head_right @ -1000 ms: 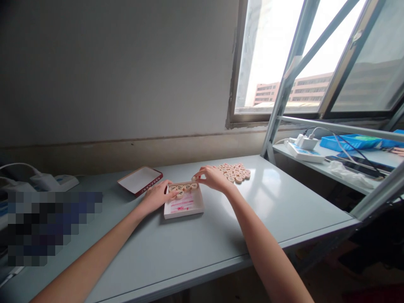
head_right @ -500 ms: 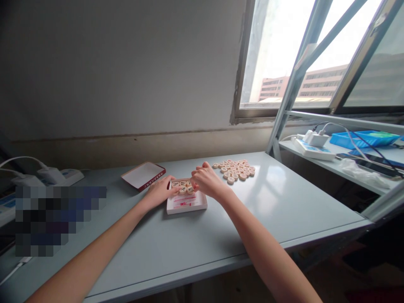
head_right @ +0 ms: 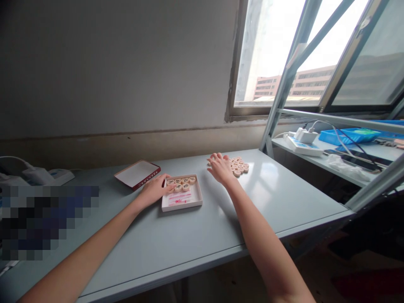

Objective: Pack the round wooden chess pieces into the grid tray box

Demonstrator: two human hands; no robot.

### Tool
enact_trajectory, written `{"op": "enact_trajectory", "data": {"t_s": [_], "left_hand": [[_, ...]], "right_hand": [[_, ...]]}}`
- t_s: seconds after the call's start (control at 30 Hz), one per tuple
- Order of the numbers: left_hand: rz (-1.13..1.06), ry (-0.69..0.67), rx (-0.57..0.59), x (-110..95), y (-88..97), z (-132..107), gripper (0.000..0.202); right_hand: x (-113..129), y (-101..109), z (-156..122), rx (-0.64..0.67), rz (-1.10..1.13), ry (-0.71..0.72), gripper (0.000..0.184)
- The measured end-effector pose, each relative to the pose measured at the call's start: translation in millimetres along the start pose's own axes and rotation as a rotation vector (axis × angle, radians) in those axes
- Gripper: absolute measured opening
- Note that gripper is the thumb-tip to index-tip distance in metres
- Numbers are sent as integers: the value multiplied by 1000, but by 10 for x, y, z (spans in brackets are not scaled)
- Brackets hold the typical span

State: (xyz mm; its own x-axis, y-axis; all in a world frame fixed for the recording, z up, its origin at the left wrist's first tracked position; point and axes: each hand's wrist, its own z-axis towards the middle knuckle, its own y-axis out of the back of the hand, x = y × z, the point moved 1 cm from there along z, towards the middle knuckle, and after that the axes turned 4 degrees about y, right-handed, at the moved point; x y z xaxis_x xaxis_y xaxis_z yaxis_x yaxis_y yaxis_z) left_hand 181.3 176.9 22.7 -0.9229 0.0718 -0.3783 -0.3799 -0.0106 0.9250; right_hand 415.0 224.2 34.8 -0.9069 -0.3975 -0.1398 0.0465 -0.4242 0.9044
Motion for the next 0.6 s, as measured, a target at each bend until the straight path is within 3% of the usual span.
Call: {"op": "enact_trajectory", "data": {"t_s": [0.1,0.23,0.4,0.6], "left_hand": [[3,-3,-6,0,-2,-2,38],[-67,-3,-8,52,-14,31,37],[-363,-21,73,180,-57,129,40],[-377,-33,79,243,-96,185,48]], "right_hand": [[-90,-178,-17,81,-54,-60,35],[-80,-251,-3,110,-15,-66,30],[-38,-130,-3,77,45,-14,18],[4,55,20,116,270,-9,18]]}}
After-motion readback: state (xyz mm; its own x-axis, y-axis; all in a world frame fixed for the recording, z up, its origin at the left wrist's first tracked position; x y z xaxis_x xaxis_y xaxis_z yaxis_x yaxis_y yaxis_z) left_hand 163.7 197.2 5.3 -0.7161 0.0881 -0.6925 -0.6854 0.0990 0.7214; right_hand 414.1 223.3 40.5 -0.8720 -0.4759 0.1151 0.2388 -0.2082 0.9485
